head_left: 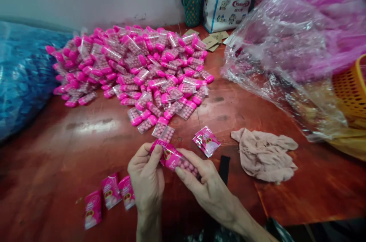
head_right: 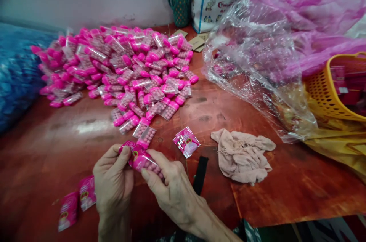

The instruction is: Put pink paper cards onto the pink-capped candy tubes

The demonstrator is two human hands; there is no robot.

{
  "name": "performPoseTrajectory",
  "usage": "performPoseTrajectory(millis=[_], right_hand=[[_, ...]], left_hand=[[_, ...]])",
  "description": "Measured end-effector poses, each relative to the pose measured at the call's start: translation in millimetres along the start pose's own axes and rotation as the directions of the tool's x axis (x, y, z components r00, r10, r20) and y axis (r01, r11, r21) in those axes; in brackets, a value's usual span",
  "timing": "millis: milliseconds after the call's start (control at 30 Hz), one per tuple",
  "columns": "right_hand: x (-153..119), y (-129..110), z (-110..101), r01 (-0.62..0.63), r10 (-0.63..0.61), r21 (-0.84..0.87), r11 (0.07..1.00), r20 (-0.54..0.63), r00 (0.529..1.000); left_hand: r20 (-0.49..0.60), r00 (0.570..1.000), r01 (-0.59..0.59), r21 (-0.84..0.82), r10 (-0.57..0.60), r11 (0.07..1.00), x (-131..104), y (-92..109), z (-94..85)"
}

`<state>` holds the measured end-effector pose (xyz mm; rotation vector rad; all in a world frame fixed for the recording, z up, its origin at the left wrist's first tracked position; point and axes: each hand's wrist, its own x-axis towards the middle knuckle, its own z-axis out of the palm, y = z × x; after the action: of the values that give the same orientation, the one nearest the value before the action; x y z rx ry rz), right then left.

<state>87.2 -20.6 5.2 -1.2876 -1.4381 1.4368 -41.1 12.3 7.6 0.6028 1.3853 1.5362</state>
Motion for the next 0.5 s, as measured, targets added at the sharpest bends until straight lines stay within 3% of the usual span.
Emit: performPoseTrajectory(millis=[133,300,500], right_hand=[[1.1,1.6,-3.9,-0.008,0.009,-0.027,1.0,0.028,1.0],[0.8,5.1,-2.7,0.077,-0.078,-0.063,0.995,-0.004,0.997],[6.1,12.2,-4.1,-0.048,0.049,0.018,0.999,-0.021,0.999]], left_hand=[[-0.013,1.0,-0.01,0.022,0.01,1.0,-1.0,-5.8,3.4],[-0.174,0.943,-0.259,0.157,0.285,0.953,5.8,-9.9,2.9],[-0.232,0.942,-0.235,0.067,0.244,0.97,25.0,-8.2,-1.9]])
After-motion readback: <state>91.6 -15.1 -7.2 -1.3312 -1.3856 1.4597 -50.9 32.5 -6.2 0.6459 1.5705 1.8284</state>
